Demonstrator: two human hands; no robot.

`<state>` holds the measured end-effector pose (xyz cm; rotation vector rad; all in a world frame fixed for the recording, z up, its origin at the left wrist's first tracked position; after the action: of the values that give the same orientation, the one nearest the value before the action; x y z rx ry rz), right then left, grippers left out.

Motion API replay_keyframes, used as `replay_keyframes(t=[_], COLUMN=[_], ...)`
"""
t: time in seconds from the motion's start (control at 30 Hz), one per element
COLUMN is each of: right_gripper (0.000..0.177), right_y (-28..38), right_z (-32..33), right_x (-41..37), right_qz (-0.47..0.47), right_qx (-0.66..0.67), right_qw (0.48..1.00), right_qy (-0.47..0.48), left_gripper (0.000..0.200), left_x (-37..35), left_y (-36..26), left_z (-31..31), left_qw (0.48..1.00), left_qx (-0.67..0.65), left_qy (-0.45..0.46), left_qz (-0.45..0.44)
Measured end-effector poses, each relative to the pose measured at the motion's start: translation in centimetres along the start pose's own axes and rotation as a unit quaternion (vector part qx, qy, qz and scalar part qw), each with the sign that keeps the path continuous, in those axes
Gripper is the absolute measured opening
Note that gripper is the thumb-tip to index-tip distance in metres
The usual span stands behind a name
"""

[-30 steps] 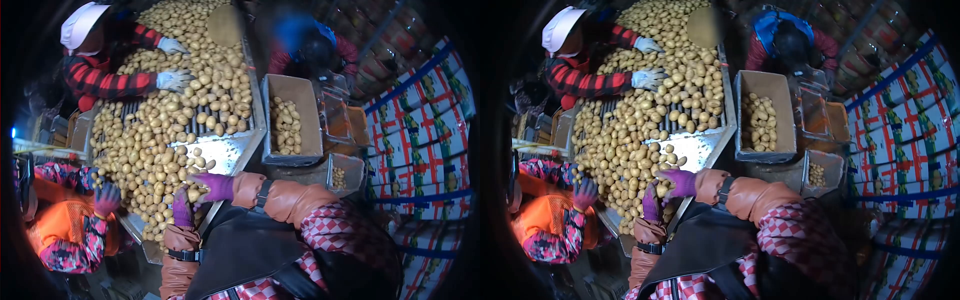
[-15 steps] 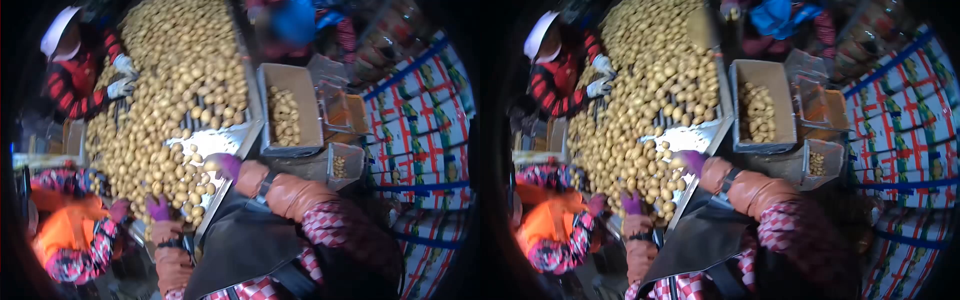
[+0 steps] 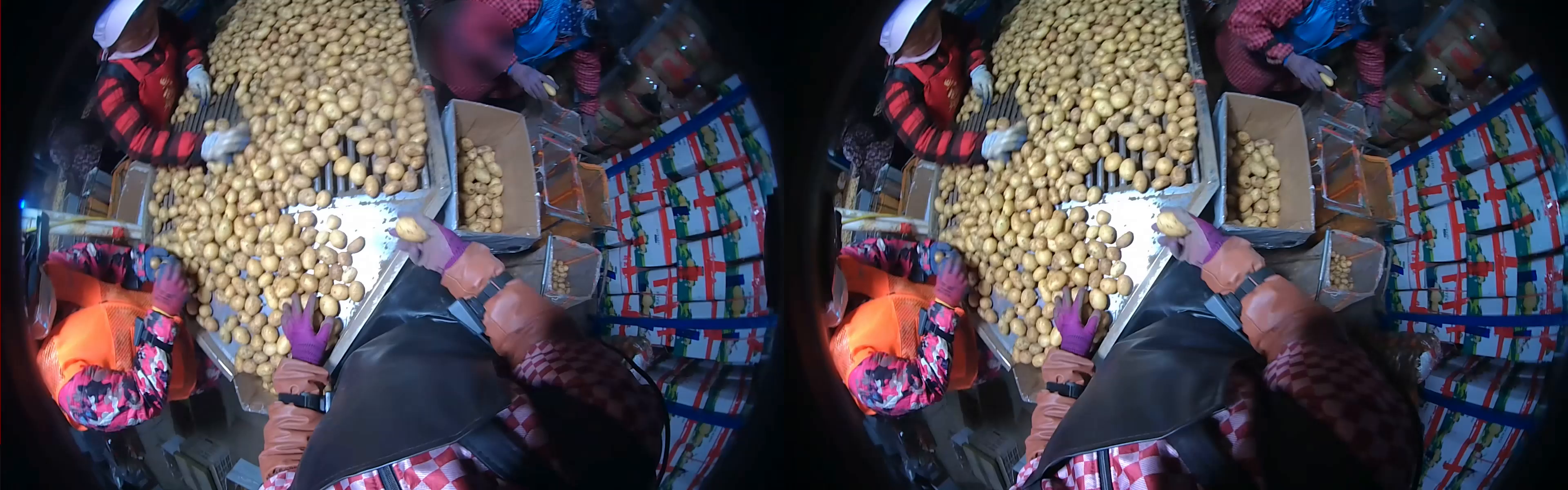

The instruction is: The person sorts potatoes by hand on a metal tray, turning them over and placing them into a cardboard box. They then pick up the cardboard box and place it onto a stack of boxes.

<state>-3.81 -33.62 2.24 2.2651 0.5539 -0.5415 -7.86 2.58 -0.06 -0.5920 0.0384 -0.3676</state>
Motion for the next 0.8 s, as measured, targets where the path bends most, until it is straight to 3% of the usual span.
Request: replay_keyframes(t=[0.1,0.23,0.27,0.37,0.43,0.47,0.57,0.63,0.7,0.73,0.77,0.8], right_gripper=[0.038,0.053,0.060,0.062,0.056,0.067,0.061,0.049,0.044,0.044,0.046,0.048], right_y=[1.7,4.5,4.8,3.0,1.6,0.9,-0.5,-1.8,-3.0,-3.7,-4.0,-4.2], right_z=[3.7,10.5,11.2,12.2,11.5,11.3,9.2,6.3,4.6,4.7,3.8,2.8], right_x=[-4.6,-7.1,-7.5,-7.4,-7.3,-7.0,-5.4,-4.4,-2.4,0.7,0.6,0.2], right_qz=[-0.001,0.139,0.140,0.089,0.082,0.107,0.085,0.067,0.045,0.055,0.039,0.017], right_qx=[-0.017,0.174,0.170,0.135,0.117,0.072,0.050,0.030,0.000,0.033,-0.017,-0.067], right_qw=[0.999,0.948,0.942,0.950,0.966,0.973,0.982,0.990,0.999,0.972,0.987,0.994], right_qy=[-0.039,-0.226,-0.252,-0.266,-0.215,-0.191,-0.163,-0.117,0.006,0.224,0.156,0.089], left_gripper=[0.068,0.065,0.064,0.066,0.068,0.071,0.075,0.080,0.075,0.071,0.069,0.069], left_x=[0.0,-0.2,-0.2,-0.2,-0.4,-0.3,-0.4,-0.3,1.0,1.7,2.0,1.6], left_y=[-0.5,-0.6,-0.8,-0.4,-0.8,-1.4,-2.8,-1.2,-1.3,0.3,0.6,0.6], left_z=[0.2,-0.1,0.0,-0.3,0.0,0.3,0.4,-1.1,-0.5,-0.8,0.6,1.6], left_qw=[1.000,1.000,1.000,1.000,1.000,1.000,1.000,0.998,0.996,0.997,0.993,0.993], left_qx=[-0.008,0.000,-0.006,-0.005,-0.013,-0.022,-0.026,0.003,-0.036,-0.025,0.018,0.061], left_qy=[0.005,-0.015,-0.017,-0.021,-0.007,-0.001,0.012,0.010,-0.002,-0.016,-0.060,-0.093], left_qz=[0.013,0.013,0.008,-0.003,0.008,0.011,-0.005,-0.067,-0.078,-0.076,-0.100,-0.043])
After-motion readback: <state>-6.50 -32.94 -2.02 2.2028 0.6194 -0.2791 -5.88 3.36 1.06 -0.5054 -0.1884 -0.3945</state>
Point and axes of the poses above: each hand's wrist, its own x-axis towards the middle knuckle, its own z-axis out of the back of the hand, y = z × x, the point moved 2 cm from there along x, towards the middle knuckle, and after that the axes turned 10 degrees about -x, right-handed, at the moved point
